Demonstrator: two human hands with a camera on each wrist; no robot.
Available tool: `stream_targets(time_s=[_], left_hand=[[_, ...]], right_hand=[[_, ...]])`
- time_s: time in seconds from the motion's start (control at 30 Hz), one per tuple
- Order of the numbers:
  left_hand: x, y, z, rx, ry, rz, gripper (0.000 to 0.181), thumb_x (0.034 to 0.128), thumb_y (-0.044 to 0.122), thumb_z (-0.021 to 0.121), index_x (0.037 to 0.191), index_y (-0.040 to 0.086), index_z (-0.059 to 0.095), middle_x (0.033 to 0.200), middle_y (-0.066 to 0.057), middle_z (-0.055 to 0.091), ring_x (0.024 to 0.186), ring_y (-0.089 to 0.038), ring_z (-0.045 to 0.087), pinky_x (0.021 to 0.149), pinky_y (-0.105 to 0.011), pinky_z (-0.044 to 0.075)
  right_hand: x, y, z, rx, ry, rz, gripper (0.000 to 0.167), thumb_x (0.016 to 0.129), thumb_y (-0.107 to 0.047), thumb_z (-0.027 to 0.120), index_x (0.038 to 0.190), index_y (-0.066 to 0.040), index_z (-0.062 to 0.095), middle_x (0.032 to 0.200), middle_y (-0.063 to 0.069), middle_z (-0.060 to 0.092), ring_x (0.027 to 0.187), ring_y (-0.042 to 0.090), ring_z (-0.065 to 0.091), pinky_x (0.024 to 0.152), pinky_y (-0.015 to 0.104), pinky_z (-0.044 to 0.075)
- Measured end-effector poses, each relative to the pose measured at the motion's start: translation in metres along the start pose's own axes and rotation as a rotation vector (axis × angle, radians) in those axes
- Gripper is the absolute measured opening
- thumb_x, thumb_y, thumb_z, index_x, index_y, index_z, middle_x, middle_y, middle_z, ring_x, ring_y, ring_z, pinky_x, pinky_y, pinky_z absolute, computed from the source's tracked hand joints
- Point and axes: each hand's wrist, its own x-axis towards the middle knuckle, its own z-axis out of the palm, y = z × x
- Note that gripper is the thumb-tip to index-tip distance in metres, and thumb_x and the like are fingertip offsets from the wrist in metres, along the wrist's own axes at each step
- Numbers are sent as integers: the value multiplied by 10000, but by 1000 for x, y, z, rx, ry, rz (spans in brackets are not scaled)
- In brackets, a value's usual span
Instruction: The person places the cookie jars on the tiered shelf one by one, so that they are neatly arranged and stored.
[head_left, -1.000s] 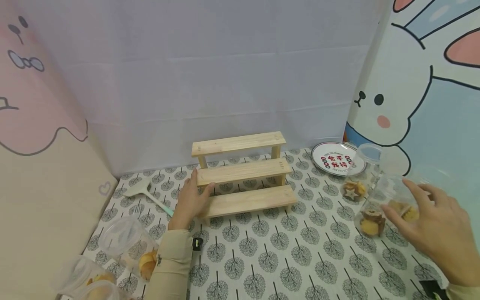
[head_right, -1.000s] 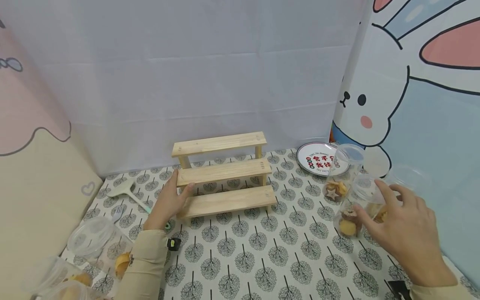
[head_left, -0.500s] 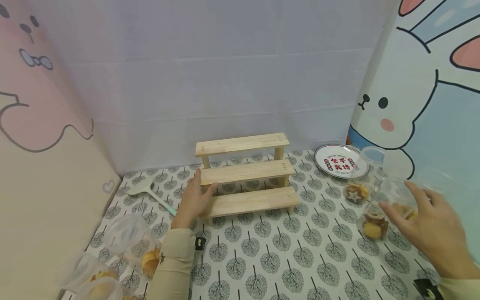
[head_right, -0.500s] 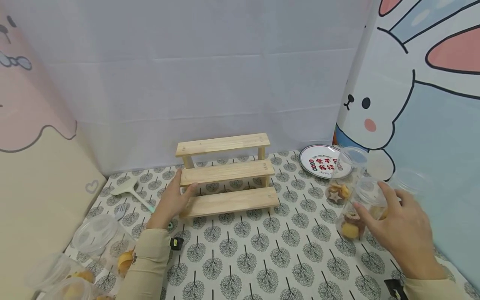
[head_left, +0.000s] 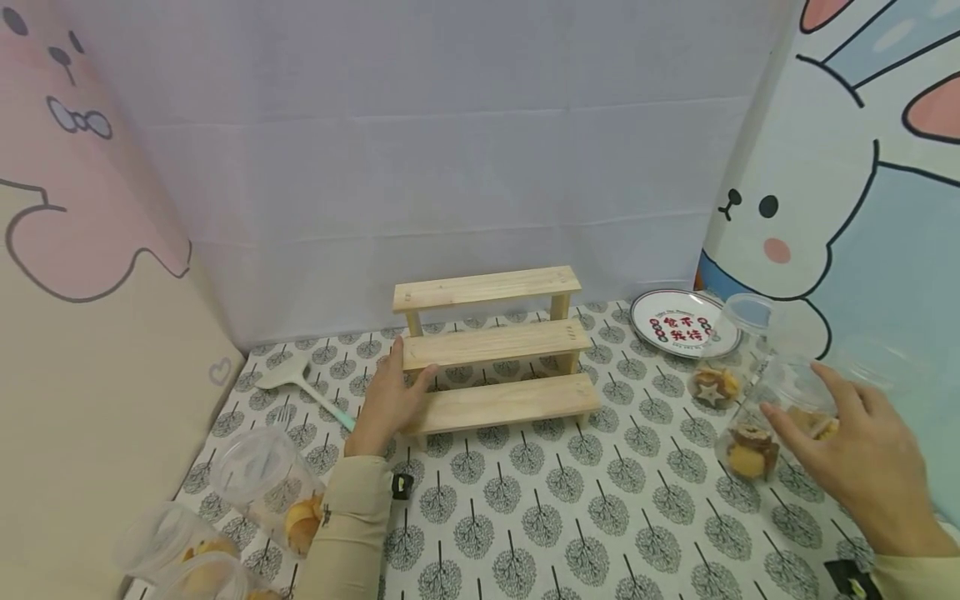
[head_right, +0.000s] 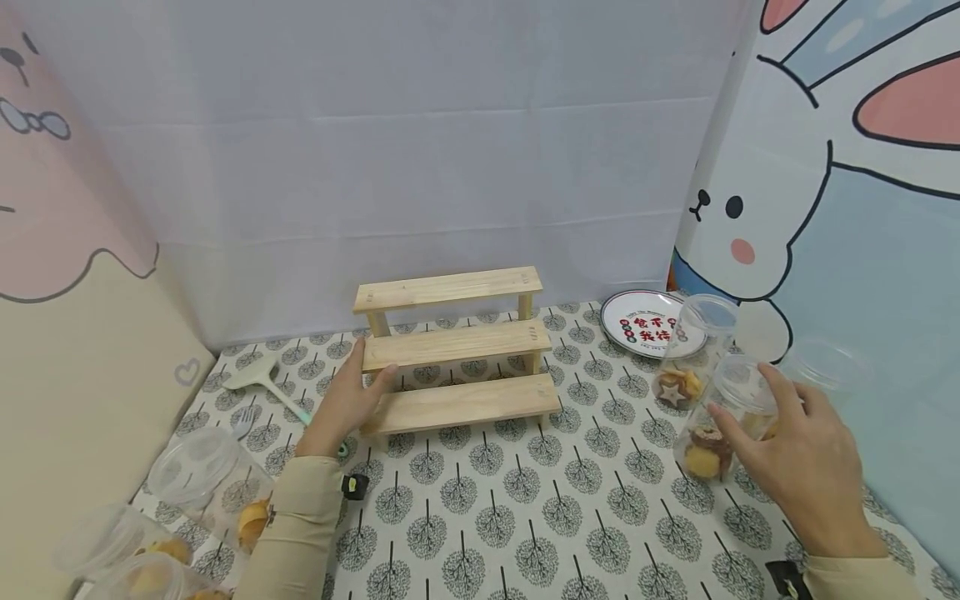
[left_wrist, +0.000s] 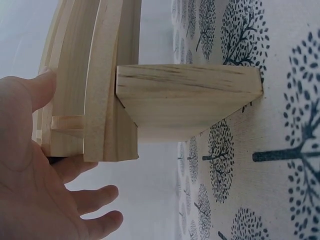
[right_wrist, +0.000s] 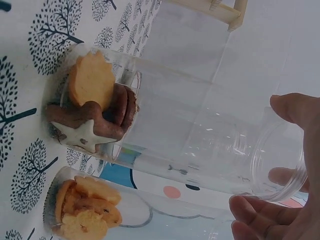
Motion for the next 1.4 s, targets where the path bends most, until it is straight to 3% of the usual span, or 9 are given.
stream_targets(time_s=[0.57, 0.8, 0.9, 0.97, 1.13, 1.3, 1.4], left_hand=[[0, -3, -2, -1, 10, -6, 957, 960, 671, 438, 1611, 120, 5, 1617, -270, 174, 1468, -477, 205, 1179, -628, 195], [0, -1, -3, -1, 10, 8, 959, 964, 655, 452, 1607, 94, 15, 1619, -264, 178, 1467, -471, 211, 1184, -618, 197], [0, 0, -3, -7, 11, 9, 955, 964, 651, 458, 1608, 97, 23, 1618, -262, 185, 1468, -467, 215, 1185, -614, 202], [1, 1, -3, -10, 8, 10, 947, 968, 642, 462, 1609, 99, 26, 1617, -263, 191, 1467, -467, 216, 1186, -614, 200], [-1, 3, -2, -12, 1, 10, 930, 979, 612, 475, 1609, 94, 28, 1615, -262, 198, 1463, -472, 222, 1185, -617, 197], [-2, 5, -3, -22, 3, 4, 931, 976, 607, 486, 1610, 97, 33, 1614, -263, 197, 1457, -484, 225, 1178, -632, 199], [-2, 4, -3, -20, 6, 6, 936, 974, 609, 487, 1609, 90, 36, 1611, -269, 200, 1453, -487, 233, 1174, -632, 208]], right_hand=[[5, -5, 2, 18, 2, 15, 894, 863, -532, 701, 1518, -29, 360, 1313, 443, 408, 1018, 573, 457, 673, 714, 412], [13, -14, 2, 60, 128, -58, 831, 818, -490, 751, 1458, -41, 469, 1246, 405, 486, 1059, 548, 480, 679, 719, 408], [20, -24, 2, 90, 193, -112, 787, 784, -461, 773, 1409, -51, 525, 1191, 375, 530, 996, 528, 511, 638, 700, 407], [27, -32, 0, 107, 193, -135, 760, 787, -444, 768, 1397, -55, 534, 1175, 349, 544, 961, 506, 516, 611, 684, 403], [47, -55, -6, 156, 123, -158, 762, 828, -443, 751, 1463, -112, 492, 1233, 299, 538, 928, 463, 514, 588, 633, 400], [74, -83, -7, 211, 149, -220, 749, 805, -446, 774, 1442, -139, 525, 1213, 306, 560, 905, 470, 534, 598, 621, 401], [88, -101, -6, 230, 125, -247, 756, 819, -467, 757, 1453, -136, 513, 1235, 316, 551, 931, 468, 543, 634, 628, 419]])
